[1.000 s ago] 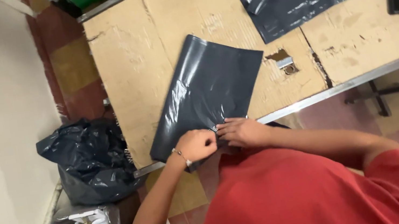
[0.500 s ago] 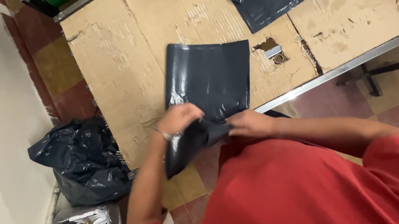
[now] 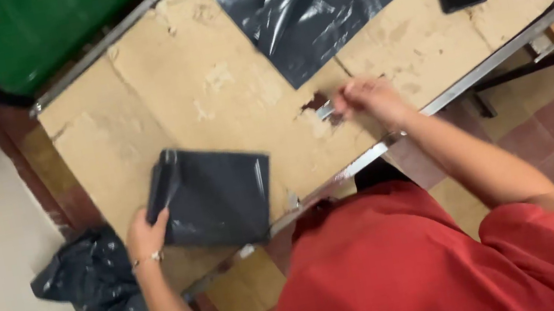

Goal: Folding plastic bags and placing them into a basket

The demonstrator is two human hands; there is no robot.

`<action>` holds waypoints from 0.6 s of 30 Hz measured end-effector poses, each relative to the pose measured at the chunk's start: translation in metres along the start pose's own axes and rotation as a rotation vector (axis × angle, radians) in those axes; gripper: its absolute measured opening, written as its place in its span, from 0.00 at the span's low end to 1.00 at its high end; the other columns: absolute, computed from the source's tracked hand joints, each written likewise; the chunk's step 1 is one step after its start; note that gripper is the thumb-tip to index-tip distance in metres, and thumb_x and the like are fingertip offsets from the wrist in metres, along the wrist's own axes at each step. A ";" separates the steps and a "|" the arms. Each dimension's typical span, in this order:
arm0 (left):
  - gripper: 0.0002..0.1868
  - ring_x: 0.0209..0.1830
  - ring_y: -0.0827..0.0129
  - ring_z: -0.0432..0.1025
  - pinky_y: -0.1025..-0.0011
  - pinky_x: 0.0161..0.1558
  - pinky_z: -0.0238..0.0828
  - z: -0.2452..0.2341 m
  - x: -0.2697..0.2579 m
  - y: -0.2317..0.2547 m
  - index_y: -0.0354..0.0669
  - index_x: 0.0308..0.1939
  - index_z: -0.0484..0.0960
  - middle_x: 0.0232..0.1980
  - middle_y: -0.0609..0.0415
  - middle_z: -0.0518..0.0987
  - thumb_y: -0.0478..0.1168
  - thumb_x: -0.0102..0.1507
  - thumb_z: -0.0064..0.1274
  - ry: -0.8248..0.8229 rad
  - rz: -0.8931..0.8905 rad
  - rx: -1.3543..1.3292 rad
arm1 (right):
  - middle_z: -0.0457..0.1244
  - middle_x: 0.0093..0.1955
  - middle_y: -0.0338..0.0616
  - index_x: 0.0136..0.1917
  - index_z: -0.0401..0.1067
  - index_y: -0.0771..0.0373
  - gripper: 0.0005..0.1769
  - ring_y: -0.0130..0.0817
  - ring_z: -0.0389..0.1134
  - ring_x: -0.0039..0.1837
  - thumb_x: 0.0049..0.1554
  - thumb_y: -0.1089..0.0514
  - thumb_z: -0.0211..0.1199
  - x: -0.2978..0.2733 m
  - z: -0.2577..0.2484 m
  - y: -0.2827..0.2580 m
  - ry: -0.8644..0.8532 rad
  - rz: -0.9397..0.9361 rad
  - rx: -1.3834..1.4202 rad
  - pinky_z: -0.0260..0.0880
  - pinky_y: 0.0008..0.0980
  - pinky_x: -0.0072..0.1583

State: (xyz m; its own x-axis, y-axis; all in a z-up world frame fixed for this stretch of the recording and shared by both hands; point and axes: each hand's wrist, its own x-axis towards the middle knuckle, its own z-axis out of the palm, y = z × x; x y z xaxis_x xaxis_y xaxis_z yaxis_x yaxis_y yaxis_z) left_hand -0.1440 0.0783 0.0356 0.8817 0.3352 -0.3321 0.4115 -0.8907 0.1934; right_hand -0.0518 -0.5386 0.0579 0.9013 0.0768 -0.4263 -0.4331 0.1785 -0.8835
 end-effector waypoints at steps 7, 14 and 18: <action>0.20 0.51 0.45 0.73 0.52 0.54 0.68 -0.027 0.068 0.263 0.40 0.52 0.81 0.50 0.43 0.81 0.50 0.64 0.59 0.321 0.409 -0.022 | 0.67 0.50 0.33 0.55 0.75 0.56 0.12 0.22 0.66 0.52 0.60 0.52 0.64 0.189 -0.155 -0.108 0.479 -0.471 -0.450 0.66 0.26 0.56; 0.14 0.48 0.65 0.78 0.64 0.54 0.72 0.042 0.217 0.539 0.54 0.46 0.83 0.41 0.60 0.85 0.54 0.66 0.49 0.105 0.421 -0.596 | 0.66 0.60 0.58 0.69 0.63 0.65 0.29 0.52 0.67 0.64 0.64 0.42 0.57 0.356 -0.246 -0.106 0.527 -0.316 -0.744 0.65 0.49 0.65; 0.28 0.52 0.61 0.79 0.60 0.59 0.73 0.115 0.293 0.573 0.51 0.36 0.87 0.35 0.55 0.86 0.69 0.60 0.51 -0.192 0.143 -0.584 | 0.71 0.51 0.44 0.70 0.65 0.54 0.31 0.42 0.71 0.61 0.58 0.42 0.65 0.352 -0.248 -0.126 0.363 -0.125 -0.816 0.70 0.45 0.63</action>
State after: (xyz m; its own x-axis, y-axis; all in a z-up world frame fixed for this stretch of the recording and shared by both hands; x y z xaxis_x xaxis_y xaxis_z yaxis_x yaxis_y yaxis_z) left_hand 0.3239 -0.3691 -0.0570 0.9024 0.1159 -0.4150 0.3988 -0.5895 0.7024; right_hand 0.3182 -0.7776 -0.0289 0.9442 -0.2356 -0.2304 -0.3277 -0.5978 -0.7316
